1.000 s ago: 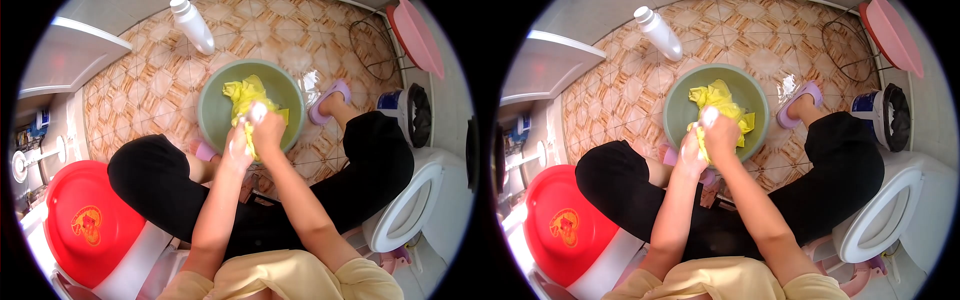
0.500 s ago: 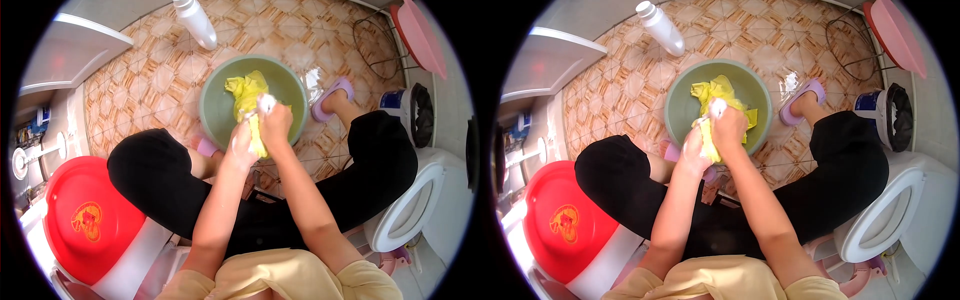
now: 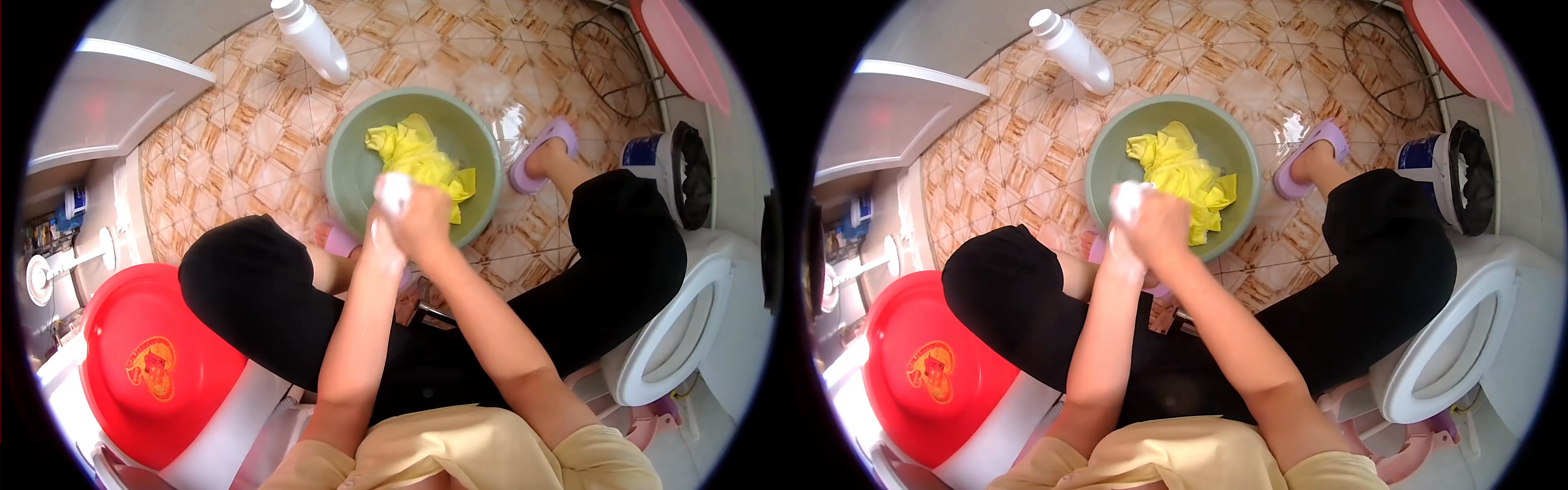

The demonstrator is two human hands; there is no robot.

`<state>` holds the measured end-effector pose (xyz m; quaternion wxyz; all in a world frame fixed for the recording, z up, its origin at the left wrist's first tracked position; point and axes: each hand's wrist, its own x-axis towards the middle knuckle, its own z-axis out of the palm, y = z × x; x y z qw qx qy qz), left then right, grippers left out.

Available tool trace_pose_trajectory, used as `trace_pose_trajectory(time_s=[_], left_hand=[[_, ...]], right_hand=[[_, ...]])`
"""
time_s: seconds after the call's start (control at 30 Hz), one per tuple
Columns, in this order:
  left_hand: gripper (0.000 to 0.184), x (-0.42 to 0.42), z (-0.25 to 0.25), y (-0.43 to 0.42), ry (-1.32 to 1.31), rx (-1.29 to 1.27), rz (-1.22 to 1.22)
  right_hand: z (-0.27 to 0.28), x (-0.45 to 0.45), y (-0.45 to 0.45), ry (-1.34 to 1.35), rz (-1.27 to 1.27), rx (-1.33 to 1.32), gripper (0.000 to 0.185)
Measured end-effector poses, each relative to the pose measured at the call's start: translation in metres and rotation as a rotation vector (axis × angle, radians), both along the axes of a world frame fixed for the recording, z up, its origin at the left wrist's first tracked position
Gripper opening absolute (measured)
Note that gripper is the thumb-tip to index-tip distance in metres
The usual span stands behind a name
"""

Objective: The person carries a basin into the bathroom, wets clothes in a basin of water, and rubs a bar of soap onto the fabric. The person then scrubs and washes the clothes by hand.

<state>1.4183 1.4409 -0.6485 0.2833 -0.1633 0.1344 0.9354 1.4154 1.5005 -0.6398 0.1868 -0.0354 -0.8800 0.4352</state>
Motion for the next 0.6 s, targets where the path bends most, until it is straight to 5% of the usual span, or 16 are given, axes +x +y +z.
trace_pose_trajectory(time_s=[0.03,0.1,0.17,0.23,0.3,0.37,0.43,0.47,0.5,0.57,0.6], left_hand=[[0.022,-0.003,0.019,0.007,-0.262,-0.49,0.069],[0.022,0.001,-0.011,-0.007,-0.21,-0.48,0.042],[0.03,-0.007,-0.049,-0.023,0.32,0.396,-0.019],[0.027,-0.003,-0.06,-0.013,0.315,0.557,-0.117],[0.022,-0.006,0.014,0.011,-0.307,-0.505,0.075],[0.02,-0.005,-0.01,0.001,-0.256,-0.468,0.025],[0.023,-0.005,-0.067,-0.024,0.308,0.482,-0.121],[0.021,0.004,-0.05,-0.018,0.287,0.515,-0.002],[0.021,0.007,-0.034,-0.014,0.288,0.515,0.001],[0.026,0.005,-0.01,-0.007,-0.123,-0.314,0.032],[0.028,0.003,-0.004,-0.006,-0.212,-0.262,0.007]], right_hand=[[-0.004,-0.003,0.011,-0.399,-0.076,-0.041,0.02],[-0.003,-0.001,0.013,-0.494,-0.065,-0.277,0.022],[0.006,0.017,-0.014,-0.083,-0.02,0.065,0.023],[0.003,0.01,-0.004,-0.184,-0.042,0.036,0.025],[-0.005,-0.004,0.016,-0.388,-0.092,-0.029,0.029],[-0.006,-0.004,0.019,-0.52,-0.087,-0.217,0.029],[0.002,0.015,-0.013,-0.135,-0.04,-0.011,0.034],[0.002,0.014,-0.022,0.194,0.07,-0.015,0.038],[-0.002,0.012,-0.016,0.194,0.072,-0.015,0.038],[-0.017,-0.008,0.015,-0.251,-0.07,-0.009,0.036],[-0.03,-0.019,0.033,-0.4,-0.162,-0.146,0.036]])
